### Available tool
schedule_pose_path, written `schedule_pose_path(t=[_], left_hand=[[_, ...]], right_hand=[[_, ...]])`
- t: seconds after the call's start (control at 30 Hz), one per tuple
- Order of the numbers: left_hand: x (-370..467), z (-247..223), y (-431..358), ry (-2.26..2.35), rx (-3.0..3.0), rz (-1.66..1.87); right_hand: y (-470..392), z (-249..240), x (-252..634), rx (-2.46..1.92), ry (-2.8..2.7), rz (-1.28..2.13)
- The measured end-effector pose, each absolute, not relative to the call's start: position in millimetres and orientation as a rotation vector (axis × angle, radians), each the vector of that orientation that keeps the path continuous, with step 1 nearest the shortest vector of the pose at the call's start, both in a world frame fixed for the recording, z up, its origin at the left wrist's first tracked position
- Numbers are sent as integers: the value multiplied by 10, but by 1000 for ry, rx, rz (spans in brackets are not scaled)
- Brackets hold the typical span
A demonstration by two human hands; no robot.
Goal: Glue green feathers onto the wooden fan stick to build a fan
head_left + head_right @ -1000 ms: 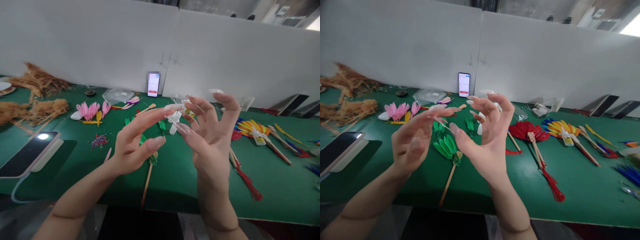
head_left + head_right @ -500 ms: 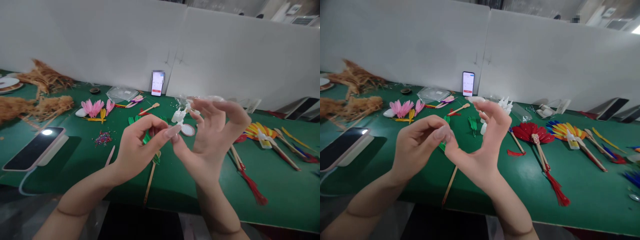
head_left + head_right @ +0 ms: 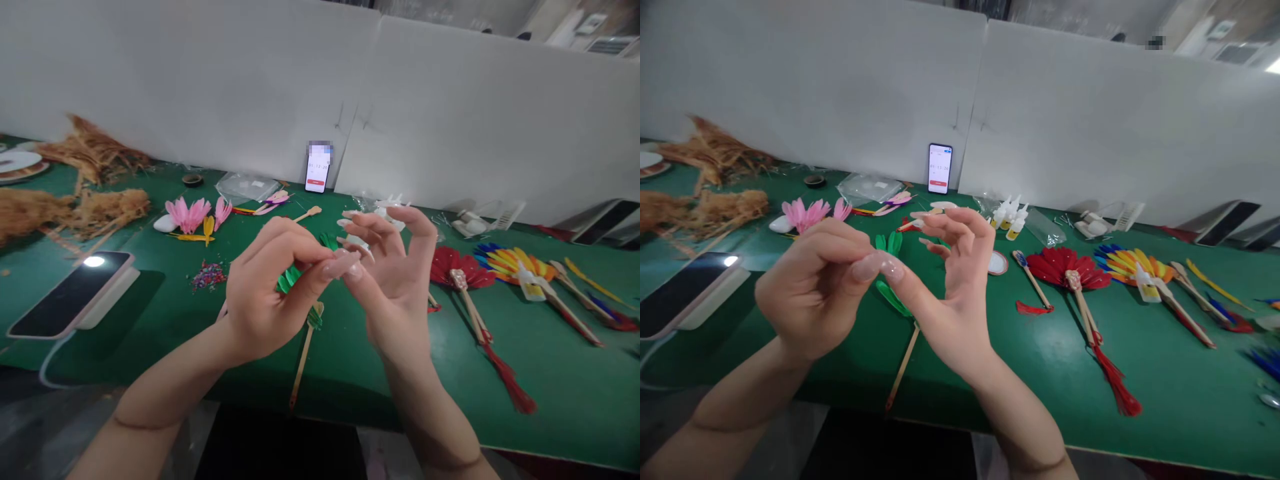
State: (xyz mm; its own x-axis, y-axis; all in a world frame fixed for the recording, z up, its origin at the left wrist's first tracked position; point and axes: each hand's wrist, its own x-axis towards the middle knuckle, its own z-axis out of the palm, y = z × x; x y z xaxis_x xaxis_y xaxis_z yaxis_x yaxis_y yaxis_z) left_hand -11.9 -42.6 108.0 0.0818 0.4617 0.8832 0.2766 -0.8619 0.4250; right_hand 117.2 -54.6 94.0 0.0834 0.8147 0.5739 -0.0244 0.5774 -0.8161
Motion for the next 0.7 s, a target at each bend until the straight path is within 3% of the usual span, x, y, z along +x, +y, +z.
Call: schedule_pose_path(t=[0.23, 0.53, 0.7], left_hand=[[-141, 1111, -403, 793, 2464, 1918], [-124, 1112, -508, 849, 2201, 1616], [-93, 1113, -494, 1004, 2107, 1552]], right_hand=[[-547, 975, 1158, -730, -1262, 655], [-554, 944, 1148, -783, -1379, 535], [-499, 896, 1161, -806, -1426, 196]])
